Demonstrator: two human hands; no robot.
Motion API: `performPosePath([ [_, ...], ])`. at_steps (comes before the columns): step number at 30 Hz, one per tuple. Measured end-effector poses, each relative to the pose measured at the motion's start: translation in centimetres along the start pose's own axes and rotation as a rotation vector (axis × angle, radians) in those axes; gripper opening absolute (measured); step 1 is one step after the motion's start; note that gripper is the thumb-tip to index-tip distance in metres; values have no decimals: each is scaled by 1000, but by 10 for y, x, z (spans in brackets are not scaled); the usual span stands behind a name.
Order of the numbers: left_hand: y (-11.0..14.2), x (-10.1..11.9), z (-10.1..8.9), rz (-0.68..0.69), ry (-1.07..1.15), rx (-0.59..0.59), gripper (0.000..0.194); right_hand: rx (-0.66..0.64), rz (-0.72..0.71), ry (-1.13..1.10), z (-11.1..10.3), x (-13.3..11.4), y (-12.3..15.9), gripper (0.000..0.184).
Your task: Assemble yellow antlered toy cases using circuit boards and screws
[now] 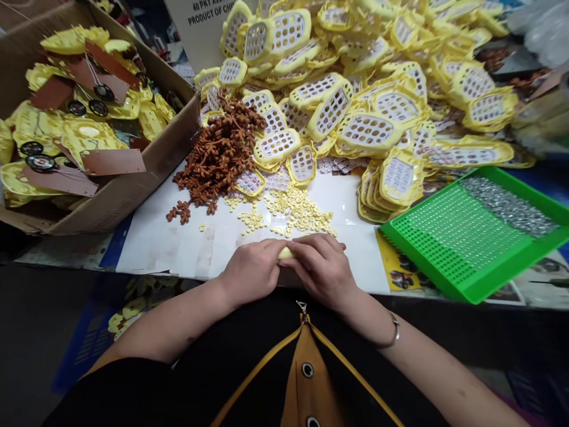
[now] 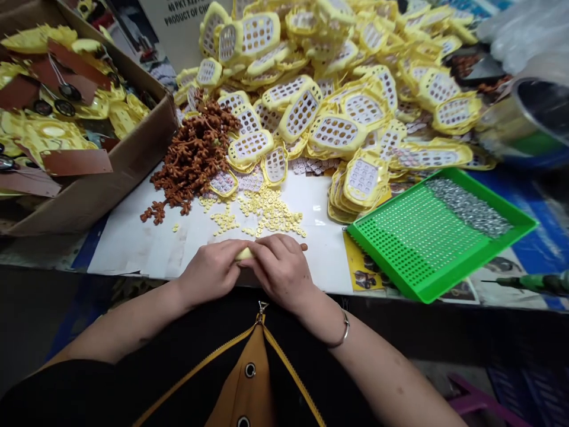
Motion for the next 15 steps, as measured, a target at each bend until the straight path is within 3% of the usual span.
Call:
performPosePath([
  [2, -2, -17, -4, -157, 369, 23, 25, 169, -11, 44, -23, -2, -3, 29],
  [4, -3, -31, -3, -321, 863, 59, 26, 265, 45, 50, -38, 0, -7, 25],
  [6, -5, -35, 1, -402, 1267, 101, 38, 95, 169, -40, -27, 8, -12, 22],
  [8, -6, -32, 6, -427, 1447, 96, 45, -226, 277, -205, 3, 11, -14, 31],
  [11, -6, -27, 15, -461, 1437, 33, 48, -480, 297, -335, 32, 1, -14, 33],
  [15, -10, -29, 8, -391, 1423, 69, 59, -650, 251, -121, 36, -11, -14, 40],
])
Point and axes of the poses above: each hand's wrist, its own y-axis away from the middle knuckle, its own z-axis out of the palm, x = y × z, the point moved 7 cm from there along -y, towards the middle knuckle, and after that the axes turned 2 degrees about -z, right-handed, at the moved point
